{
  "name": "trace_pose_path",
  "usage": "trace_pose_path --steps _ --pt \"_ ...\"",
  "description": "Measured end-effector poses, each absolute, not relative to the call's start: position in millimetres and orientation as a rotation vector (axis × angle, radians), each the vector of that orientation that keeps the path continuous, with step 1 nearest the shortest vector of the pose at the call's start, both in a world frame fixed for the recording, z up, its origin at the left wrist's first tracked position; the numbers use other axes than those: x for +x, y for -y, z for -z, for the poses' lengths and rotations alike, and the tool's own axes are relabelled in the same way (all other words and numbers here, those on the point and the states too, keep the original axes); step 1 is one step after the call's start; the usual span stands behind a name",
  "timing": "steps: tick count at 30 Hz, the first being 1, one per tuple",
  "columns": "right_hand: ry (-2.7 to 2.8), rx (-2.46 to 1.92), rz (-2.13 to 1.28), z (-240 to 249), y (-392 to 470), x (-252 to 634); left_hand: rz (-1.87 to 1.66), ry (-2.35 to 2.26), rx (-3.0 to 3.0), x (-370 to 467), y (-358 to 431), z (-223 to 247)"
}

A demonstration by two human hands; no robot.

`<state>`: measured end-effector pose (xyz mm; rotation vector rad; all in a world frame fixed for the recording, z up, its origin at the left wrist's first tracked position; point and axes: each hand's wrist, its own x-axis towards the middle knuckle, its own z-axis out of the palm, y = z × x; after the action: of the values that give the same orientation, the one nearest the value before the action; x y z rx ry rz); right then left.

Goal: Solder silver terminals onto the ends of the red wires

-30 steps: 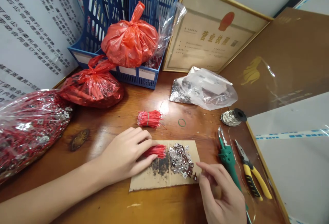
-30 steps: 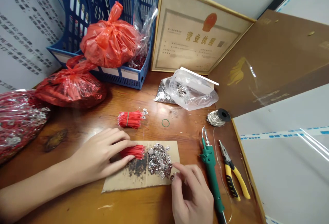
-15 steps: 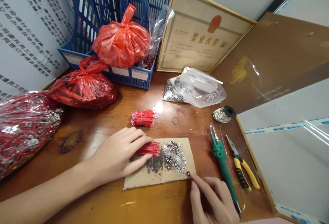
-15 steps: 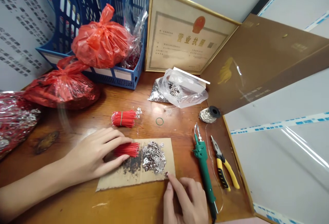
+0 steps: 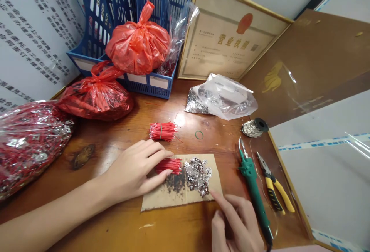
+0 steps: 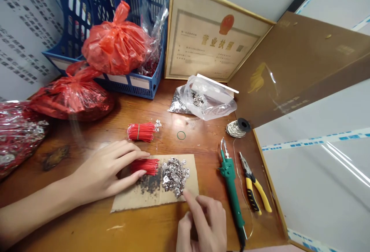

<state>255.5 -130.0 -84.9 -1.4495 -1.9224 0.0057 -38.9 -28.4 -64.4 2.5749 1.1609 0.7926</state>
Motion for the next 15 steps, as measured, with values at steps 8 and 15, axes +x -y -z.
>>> trace_pose_path --steps 8,15 --pt "2.127 -1.402 0.011 98.6 141.0 264.4 -0.82 -1.132 2.569 -39.2 30.1 70.1" --pt "2.137 -1.372 -0.015 83.0 122.2 257.1 -0.815 -1.101 2.566 -37.8 28.5 67.4"
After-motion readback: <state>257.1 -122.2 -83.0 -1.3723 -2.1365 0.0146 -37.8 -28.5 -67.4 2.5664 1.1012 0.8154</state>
